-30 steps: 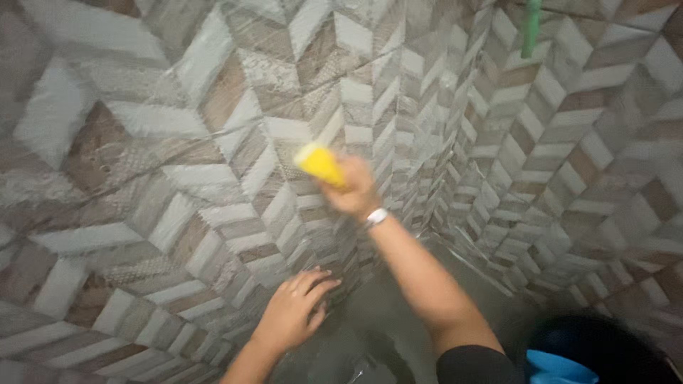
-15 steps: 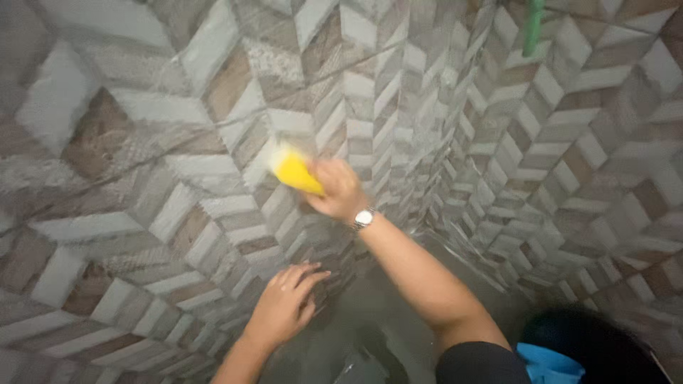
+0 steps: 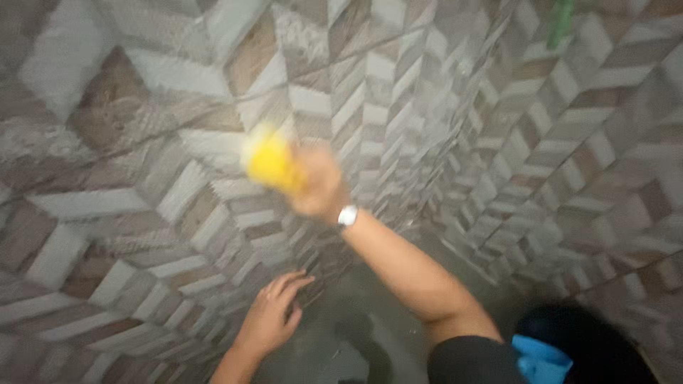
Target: The person scrubs the tiled walls of a bathroom with a yellow sponge, then uses a handheld shower head to rinse the walls and floor. The person places the sponge on the toilet lid and continues rinsing the area.
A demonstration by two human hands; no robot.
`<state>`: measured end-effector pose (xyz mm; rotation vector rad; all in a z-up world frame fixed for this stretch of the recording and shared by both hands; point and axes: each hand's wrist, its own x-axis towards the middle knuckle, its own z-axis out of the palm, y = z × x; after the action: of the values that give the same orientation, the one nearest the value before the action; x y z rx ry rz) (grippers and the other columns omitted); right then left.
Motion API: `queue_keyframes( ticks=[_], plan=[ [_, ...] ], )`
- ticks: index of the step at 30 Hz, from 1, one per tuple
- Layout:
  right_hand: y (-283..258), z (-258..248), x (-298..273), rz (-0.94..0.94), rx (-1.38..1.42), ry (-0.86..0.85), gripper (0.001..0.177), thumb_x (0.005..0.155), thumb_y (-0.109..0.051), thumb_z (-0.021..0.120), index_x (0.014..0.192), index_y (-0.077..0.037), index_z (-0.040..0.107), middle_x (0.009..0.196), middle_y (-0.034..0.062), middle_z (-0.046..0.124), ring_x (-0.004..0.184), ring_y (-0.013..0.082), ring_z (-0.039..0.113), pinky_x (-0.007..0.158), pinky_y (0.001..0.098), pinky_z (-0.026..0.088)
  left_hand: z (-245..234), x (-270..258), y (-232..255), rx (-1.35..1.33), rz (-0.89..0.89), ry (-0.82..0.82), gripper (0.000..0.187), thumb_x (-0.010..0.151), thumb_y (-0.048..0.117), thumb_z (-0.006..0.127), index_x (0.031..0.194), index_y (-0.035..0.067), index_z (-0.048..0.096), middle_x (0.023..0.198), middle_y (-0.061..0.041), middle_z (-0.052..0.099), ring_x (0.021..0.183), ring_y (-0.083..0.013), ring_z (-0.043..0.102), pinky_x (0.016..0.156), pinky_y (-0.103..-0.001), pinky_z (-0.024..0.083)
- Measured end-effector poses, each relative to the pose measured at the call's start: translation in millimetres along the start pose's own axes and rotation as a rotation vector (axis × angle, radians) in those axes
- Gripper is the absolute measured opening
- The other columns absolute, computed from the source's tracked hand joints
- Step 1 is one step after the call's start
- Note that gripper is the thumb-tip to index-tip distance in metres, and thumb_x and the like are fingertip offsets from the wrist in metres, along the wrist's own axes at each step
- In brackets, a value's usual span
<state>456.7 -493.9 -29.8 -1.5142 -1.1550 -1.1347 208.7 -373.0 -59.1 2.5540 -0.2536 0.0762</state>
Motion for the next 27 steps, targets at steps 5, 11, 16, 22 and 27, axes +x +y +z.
queue_keyframes(
  ticks=[5,11,16,22,27],
  plan=[
    [75,-57,-43,0.536,-0.189,0.208,0.045,0.099,-0.029,0.072,0.133,-0.004,0.058,0.127,0.0144,0.067,0.116,0.0286,0.067,0.099,0.0400,0.054,-10,-20,-19,-0.053,-0.144,-0.061,0.063,0.081,0.003,0.067,0.139,0.024,0.057,0.150,0.000,0.050,0.139,-0.0248,0.046,0.113,-0.045,0.037],
    [71,-30,-5,0.758,0.067,0.627,0.047,0.110,-0.023,0.064,0.147,0.000,0.046,0.137,0.0164,0.061,0.123,0.0265,0.062,0.108,0.0380,0.050,0,-40,-38,-0.085,-0.103,-0.027,0.066,0.080,0.004,0.069,0.141,0.024,0.057,0.146,-0.003,0.051,0.135,-0.0293,0.047,0.110,-0.046,0.038],
    [-14,11,-74,0.123,-0.237,-0.129,0.050,0.090,-0.024,0.077,0.132,-0.008,0.058,0.122,0.0119,0.064,0.111,0.0284,0.063,0.098,0.0395,0.049,-3,-55,-42,-0.090,-0.106,-0.016,0.062,0.079,0.005,0.069,0.137,0.024,0.058,0.130,-0.005,0.058,0.125,-0.0283,0.055,0.107,-0.043,0.046],
    [54,-26,-78,0.820,-0.175,0.531,0.045,0.105,-0.017,0.065,0.142,0.005,0.049,0.137,0.0193,0.060,0.124,0.0290,0.061,0.109,0.0424,0.047,-12,-67,-46,-0.104,-0.136,-0.026,0.061,0.079,0.005,0.071,0.136,0.025,0.058,0.128,-0.007,0.055,0.124,-0.0296,0.052,0.106,-0.044,0.044],
    [-78,35,-71,0.308,-0.099,0.071,0.062,0.087,-0.027,0.074,0.135,0.007,0.054,0.127,0.0249,0.064,0.121,0.0383,0.061,0.106,0.0486,0.043,-19,-69,-33,-0.162,-0.071,-0.008,0.064,0.079,0.004,0.071,0.137,0.026,0.058,0.128,-0.005,0.056,0.126,-0.0263,0.052,0.108,-0.042,0.043]
  ],
)
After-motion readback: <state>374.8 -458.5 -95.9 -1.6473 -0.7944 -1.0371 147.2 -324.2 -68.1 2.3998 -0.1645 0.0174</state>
